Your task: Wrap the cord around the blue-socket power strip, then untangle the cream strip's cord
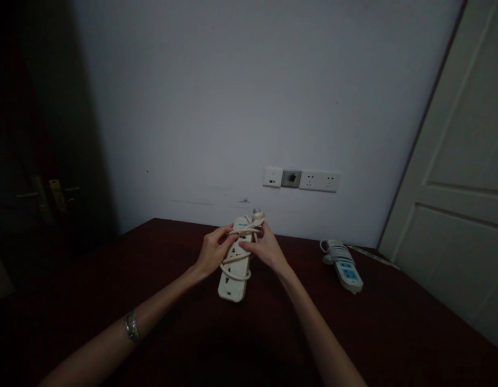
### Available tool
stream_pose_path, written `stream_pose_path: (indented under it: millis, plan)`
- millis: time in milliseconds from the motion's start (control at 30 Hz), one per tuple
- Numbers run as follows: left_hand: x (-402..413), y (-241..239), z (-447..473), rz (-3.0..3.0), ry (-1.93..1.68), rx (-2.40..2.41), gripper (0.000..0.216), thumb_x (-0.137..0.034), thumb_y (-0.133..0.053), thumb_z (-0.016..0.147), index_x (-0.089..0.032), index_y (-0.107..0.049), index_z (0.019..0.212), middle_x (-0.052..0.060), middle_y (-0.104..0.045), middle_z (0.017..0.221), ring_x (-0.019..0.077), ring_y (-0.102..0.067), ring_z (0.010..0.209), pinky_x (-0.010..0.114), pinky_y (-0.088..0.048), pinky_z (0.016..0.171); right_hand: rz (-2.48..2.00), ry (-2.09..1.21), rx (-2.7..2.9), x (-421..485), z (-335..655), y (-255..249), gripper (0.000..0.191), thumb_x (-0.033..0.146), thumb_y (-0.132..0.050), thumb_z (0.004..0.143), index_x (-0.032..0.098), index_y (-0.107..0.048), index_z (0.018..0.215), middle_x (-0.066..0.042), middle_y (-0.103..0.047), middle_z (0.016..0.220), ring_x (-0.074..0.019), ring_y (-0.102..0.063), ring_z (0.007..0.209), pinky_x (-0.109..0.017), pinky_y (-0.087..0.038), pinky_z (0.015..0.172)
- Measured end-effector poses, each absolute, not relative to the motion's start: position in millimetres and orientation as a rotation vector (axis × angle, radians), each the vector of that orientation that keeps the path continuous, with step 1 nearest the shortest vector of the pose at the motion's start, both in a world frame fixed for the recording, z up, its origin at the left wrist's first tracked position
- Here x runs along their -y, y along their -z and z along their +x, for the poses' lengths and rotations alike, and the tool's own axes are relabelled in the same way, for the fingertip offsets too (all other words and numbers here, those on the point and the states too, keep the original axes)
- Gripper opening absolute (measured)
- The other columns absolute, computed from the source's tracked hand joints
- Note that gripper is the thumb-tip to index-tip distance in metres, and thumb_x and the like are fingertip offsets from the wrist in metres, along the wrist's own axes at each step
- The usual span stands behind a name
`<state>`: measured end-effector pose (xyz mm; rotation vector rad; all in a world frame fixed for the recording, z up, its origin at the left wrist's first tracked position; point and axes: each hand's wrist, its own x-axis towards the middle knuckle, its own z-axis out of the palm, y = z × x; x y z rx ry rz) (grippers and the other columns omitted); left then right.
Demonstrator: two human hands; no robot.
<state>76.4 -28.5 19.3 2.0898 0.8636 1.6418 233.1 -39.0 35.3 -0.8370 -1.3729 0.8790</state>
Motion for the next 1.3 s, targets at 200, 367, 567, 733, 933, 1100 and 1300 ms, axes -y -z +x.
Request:
stream_pose_path:
  millis: [200, 367, 567, 733, 933, 1100, 1300]
  plan:
    - [27, -21, 76, 1.993, -1.603, -0.855, 0.01, -0.025, -0.06, 0.079, -0.015, -0.063, 0.077, 0.009, -0.067, 0.101, 0.0182, -0.062, 0.089, 0.031, -0.048, 0.08, -0.958, -0.803, 1.258, 35, 240, -37, 0.06, 0.029, -0.074, 0.053, 0.017, -0.048, 0.106, -0.007, -0.067, 0.088, -0.0177, -0.064, 0.065, -0.031, -0.051, 0.063]
    - [26, -21, 74, 2.176, -1.617, -0.893, 0.016, -0.018, -0.067, 0.07, -0.016, -0.064, 0.086, 0.008, -0.062, 0.098, 0.0166, -0.06, 0.086, 0.029, -0.05, 0.074, -1.006, -0.753, 1.363, 36, 244, -35, 0.052, 0.025, -0.071, 0.056, 0.016, -0.051, 0.103, -0.009, -0.066, 0.097, -0.0156, -0.064, 0.065, -0.028, -0.049, 0.062]
    - [30, -14, 81, 2.163, -1.602, -0.914, 0.03, -0.016, -0.06, 0.076, -0.015, -0.061, 0.106, 0.006, -0.067, 0.089, 0.0161, -0.062, 0.08, 0.03, -0.049, 0.078, -1.068, -0.642, 1.466, 36, 243, -32, 0.047, 0.026, -0.068, 0.06, 0.016, -0.054, 0.104, -0.012, -0.065, 0.103, -0.0171, -0.065, 0.071, -0.03, -0.051, 0.065]
    - [36, -12, 84, 2.094, -1.63, -0.851, 0.04, -0.017, -0.053, 0.081, -0.014, -0.051, 0.122, 0.008, -0.065, 0.098, 0.017, -0.061, 0.088, 0.03, -0.047, 0.082, -1.035, -0.621, 1.515, 36, 240, -32, 0.038, 0.025, -0.069, 0.061, 0.018, -0.055, 0.096, -0.008, -0.067, 0.094, -0.0178, -0.064, 0.073, -0.03, -0.05, 0.067]
    - [37, -10, 83, 2.095, -1.694, -0.825, 0.035, -0.021, -0.052, 0.084, -0.016, -0.053, 0.119, 0.01, -0.061, 0.111, 0.0191, -0.057, 0.1, 0.031, -0.044, 0.087, -0.907, -0.835, 1.453, 37, 231, -28, 0.039, 0.024, -0.07, 0.059, 0.02, -0.049, 0.091, -0.003, -0.066, 0.088, -0.015, -0.062, 0.067, -0.028, -0.048, 0.062]
    - [32, -9, 80, 2.068, -1.788, -0.827, 0.025, -0.023, -0.049, 0.087, -0.017, -0.058, 0.11, 0.009, -0.061, 0.107, 0.0178, -0.056, 0.101, 0.03, -0.042, 0.09, -0.834, -0.833, 1.471, 36, 229, -27, 0.032, 0.03, -0.072, 0.06, 0.019, -0.052, 0.082, 0.0, -0.062, 0.081, -0.0145, -0.059, 0.073, -0.027, -0.047, 0.067]
    - [30, -7, 80, 2.024, -1.802, -0.845, 0.024, -0.026, -0.049, 0.087, -0.015, -0.059, 0.106, 0.008, -0.062, 0.103, 0.0179, -0.057, 0.098, 0.03, -0.043, 0.087, -0.83, -0.788, 1.495, 36, 229, -27, 0.029, 0.035, -0.069, 0.064, 0.019, -0.053, 0.082, 0.0, -0.059, 0.08, -0.0142, -0.057, 0.075, -0.027, -0.045, 0.07]
